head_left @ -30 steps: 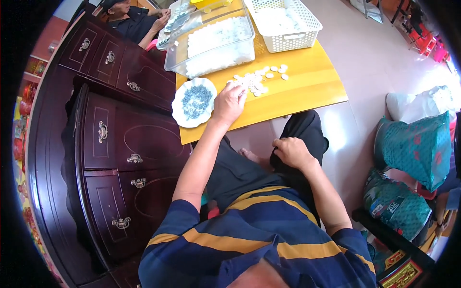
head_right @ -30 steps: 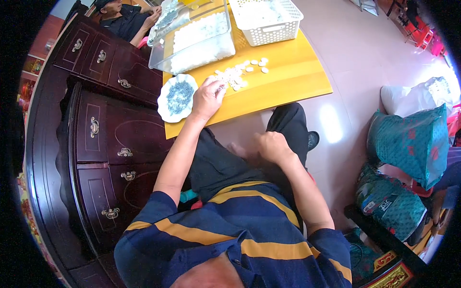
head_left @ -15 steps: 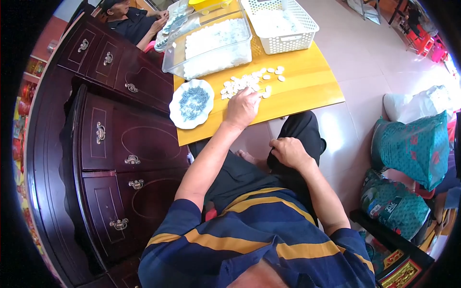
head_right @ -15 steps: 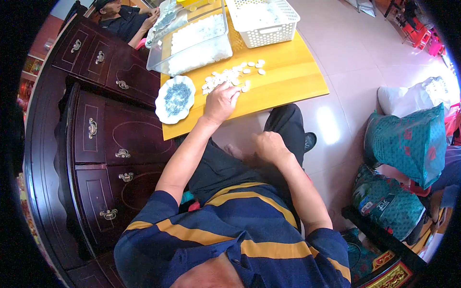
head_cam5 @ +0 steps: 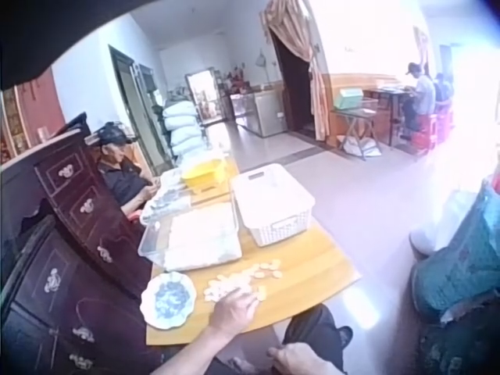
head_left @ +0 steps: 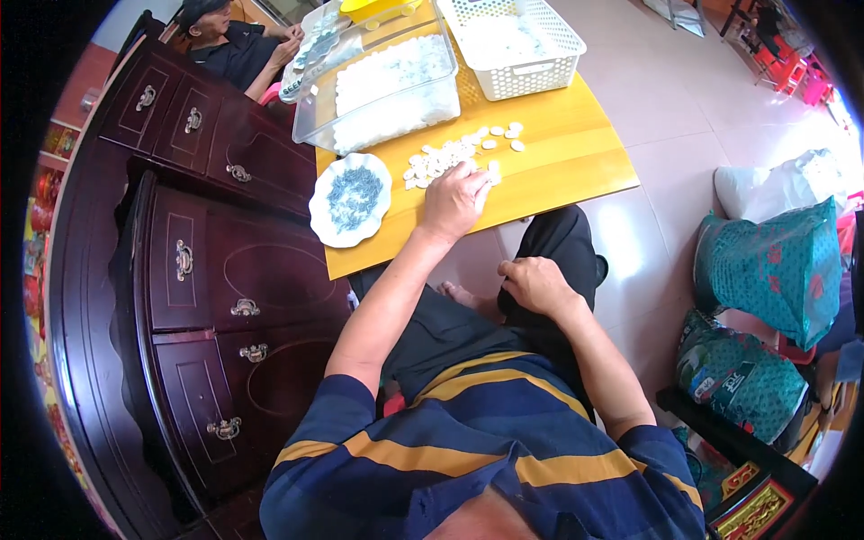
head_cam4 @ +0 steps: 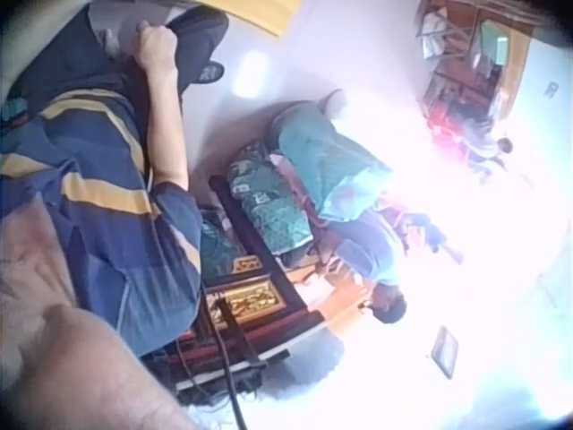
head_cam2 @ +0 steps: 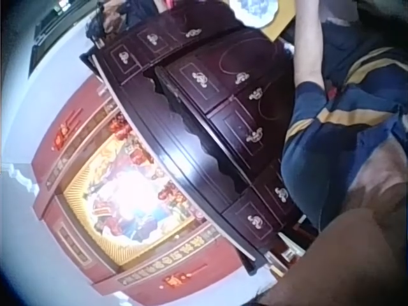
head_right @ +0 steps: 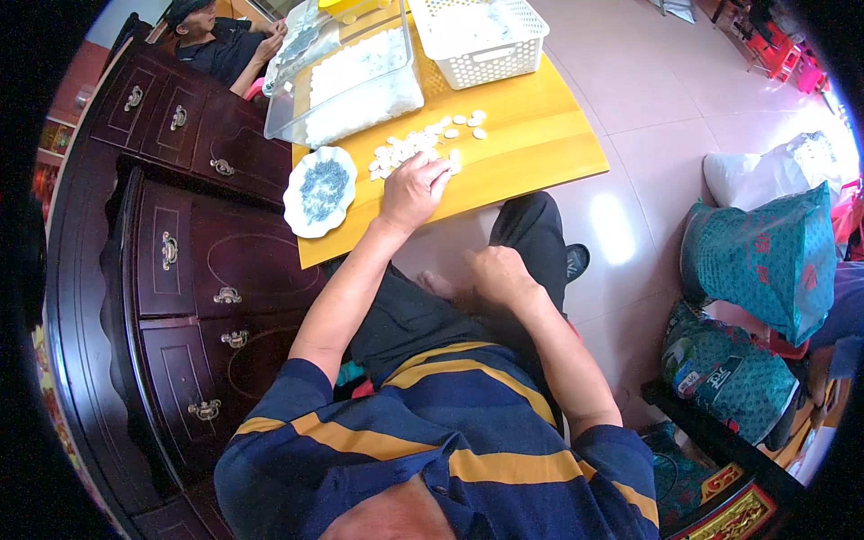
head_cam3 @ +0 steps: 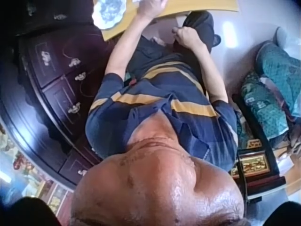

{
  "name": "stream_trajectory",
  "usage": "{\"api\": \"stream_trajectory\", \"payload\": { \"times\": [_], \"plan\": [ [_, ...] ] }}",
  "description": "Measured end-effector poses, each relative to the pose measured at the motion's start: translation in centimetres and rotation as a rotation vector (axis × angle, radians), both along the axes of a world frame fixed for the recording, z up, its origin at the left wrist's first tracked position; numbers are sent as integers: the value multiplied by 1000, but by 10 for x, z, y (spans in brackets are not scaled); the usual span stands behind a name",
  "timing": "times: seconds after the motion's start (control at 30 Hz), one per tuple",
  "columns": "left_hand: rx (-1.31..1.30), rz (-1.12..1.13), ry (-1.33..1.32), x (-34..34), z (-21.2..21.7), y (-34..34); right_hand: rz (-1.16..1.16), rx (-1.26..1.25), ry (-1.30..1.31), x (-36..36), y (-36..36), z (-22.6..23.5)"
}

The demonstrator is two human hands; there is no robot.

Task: The worker is inspecting and sorting small white plastic rings on a yellow table surface.

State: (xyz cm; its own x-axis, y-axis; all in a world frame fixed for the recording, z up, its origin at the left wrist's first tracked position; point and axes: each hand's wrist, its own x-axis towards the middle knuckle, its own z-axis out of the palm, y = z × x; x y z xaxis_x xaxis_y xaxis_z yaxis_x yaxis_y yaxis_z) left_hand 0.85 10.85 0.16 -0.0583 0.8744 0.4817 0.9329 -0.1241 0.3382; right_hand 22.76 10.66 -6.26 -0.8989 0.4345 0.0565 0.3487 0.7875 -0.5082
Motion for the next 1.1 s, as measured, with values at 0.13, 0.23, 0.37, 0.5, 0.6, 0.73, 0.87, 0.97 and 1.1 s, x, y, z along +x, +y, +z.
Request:
{"api": "stream_trajectory", "payload": {
  "times": [0.13,0.23,0.37,0.5,0.6,0.73,0.87,0.97,1.1],
  "plan": [
    [-24,20,-10,1,0,-1,-32,-37,-121,-1,1,9],
    [19,26,-12,1,-2,-1,-85,-51,-72,-1,4,17],
    [25,18,10,4,-1,-2,-274,-97,349,-4,7,25],
    [14,-21,54,-2,-3,-4,-480,-69,580,-17,20,61],
    [38,-9,84,-1,-6,-3,-533,10,516,-40,40,73],
    [36,29,122,4,-8,-5,-474,203,485,-65,66,58],
    [73,50,116,5,-11,-9,-456,180,339,-77,74,43],
    [102,70,115,4,-10,-13,-481,187,335,-80,74,45],
    [105,80,103,2,-11,-15,-475,198,329,-81,74,47]
  ]
}}
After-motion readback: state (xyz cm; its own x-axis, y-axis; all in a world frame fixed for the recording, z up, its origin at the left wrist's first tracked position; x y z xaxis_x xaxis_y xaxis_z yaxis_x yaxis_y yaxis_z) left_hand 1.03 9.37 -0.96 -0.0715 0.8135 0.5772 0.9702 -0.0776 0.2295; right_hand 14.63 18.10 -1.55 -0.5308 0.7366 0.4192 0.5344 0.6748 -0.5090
